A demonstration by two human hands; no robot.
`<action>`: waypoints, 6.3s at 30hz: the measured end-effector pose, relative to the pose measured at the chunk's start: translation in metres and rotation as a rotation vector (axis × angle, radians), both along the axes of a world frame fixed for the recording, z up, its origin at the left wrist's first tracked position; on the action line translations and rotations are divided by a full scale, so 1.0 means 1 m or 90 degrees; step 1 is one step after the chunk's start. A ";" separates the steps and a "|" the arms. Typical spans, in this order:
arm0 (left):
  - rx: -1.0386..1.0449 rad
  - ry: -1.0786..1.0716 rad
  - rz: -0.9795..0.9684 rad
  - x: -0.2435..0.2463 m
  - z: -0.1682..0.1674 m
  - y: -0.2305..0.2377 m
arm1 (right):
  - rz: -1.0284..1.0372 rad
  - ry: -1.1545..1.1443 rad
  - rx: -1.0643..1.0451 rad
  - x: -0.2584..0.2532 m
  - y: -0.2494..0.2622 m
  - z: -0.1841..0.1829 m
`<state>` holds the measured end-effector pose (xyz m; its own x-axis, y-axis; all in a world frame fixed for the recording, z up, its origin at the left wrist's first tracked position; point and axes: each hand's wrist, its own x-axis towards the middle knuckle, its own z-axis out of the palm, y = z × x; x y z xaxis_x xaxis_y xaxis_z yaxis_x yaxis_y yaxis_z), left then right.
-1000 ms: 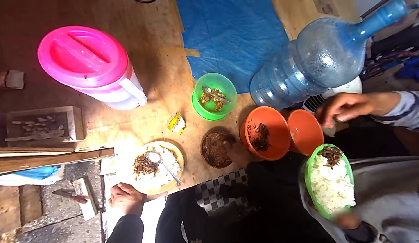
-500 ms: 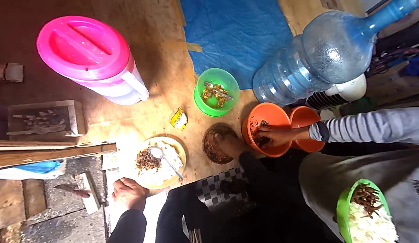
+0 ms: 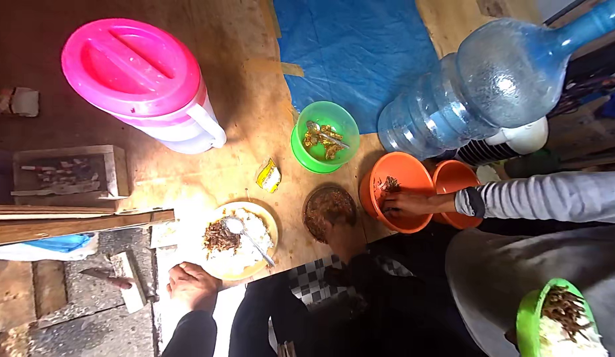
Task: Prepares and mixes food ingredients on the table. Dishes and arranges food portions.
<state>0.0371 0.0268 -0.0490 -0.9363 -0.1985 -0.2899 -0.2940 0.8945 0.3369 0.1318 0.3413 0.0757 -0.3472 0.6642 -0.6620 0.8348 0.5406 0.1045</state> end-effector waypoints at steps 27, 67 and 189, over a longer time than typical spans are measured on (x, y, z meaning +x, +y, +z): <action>0.021 -0.003 -0.003 0.006 0.002 -0.006 | -0.081 0.035 -0.087 0.000 0.036 0.014; 0.008 -0.018 0.008 0.003 -0.001 -0.002 | -0.091 0.079 0.031 0.015 0.015 -0.007; 0.014 -0.032 -0.002 0.003 0.004 -0.004 | 0.144 0.017 0.010 0.022 0.034 0.002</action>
